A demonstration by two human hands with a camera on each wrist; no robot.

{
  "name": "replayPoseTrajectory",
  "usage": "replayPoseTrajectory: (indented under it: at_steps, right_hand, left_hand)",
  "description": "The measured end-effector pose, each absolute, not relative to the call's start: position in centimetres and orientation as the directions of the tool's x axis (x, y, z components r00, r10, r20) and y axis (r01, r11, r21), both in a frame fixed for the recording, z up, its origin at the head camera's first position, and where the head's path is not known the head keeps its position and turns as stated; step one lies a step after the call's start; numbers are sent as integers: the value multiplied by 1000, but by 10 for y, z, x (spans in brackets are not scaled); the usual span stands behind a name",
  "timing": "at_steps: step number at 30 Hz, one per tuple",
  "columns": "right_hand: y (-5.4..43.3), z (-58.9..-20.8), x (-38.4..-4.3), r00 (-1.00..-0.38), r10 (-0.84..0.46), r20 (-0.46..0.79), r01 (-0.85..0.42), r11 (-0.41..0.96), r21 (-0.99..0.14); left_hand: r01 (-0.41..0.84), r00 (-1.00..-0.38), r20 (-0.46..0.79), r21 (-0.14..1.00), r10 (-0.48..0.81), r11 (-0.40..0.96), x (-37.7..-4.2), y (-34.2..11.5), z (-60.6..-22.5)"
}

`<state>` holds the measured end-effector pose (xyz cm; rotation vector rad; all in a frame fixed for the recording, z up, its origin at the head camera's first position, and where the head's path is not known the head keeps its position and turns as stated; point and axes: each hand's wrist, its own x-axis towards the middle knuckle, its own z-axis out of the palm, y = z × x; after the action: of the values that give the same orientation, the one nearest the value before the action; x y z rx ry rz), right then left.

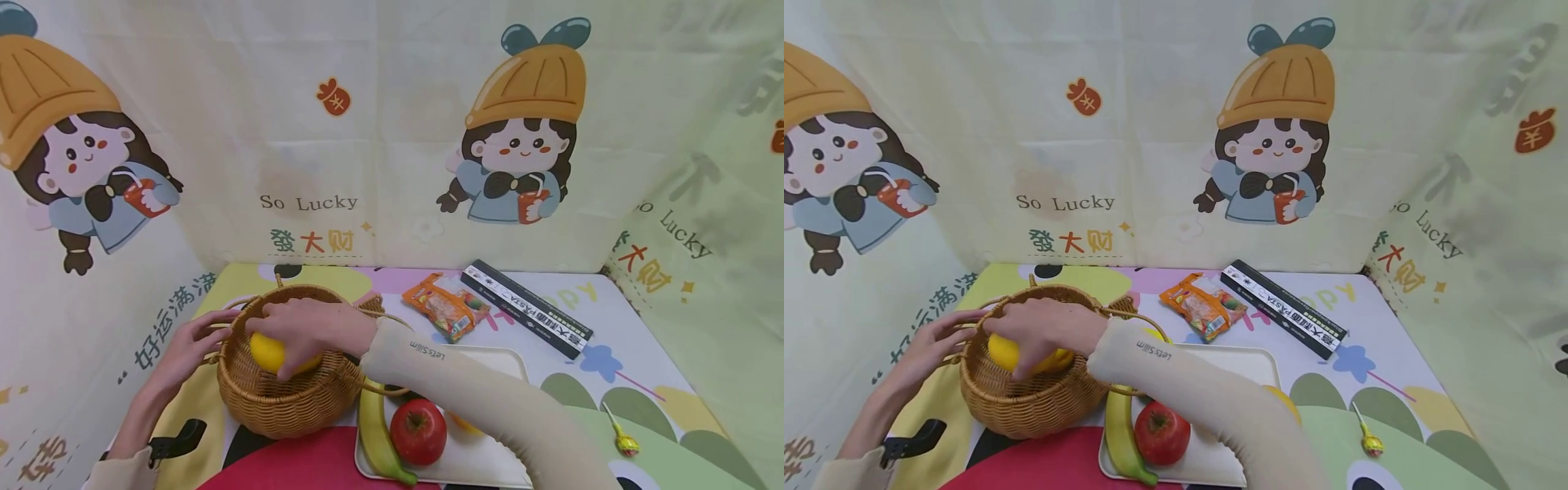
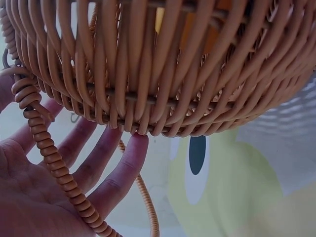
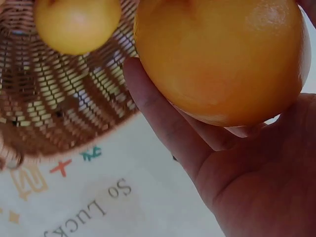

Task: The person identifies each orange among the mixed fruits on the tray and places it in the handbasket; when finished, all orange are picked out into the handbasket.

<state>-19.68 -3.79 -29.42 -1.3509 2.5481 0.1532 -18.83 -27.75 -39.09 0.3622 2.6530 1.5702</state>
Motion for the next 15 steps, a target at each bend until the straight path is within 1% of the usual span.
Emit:
replayPoseTrajectory:
  at_steps: [7, 12, 15]
  right_hand:
    - [-64, -311, -196, -520, -776, -358, -835, 550, 22]
    - [-72, -321, -195, -533, -758, -376, -825, 565, 30]
    - [-72, -325, -196, -533, -757, -378, -820, 573, 9]
  left_hand:
    - [181, -971, 85, 872, 222, 454, -188, -280, -391]
    - [154, -975, 58, 868, 213, 471, -189, -281, -391]
    - [158, -975, 59, 863, 214, 481, -189, -280, -391]
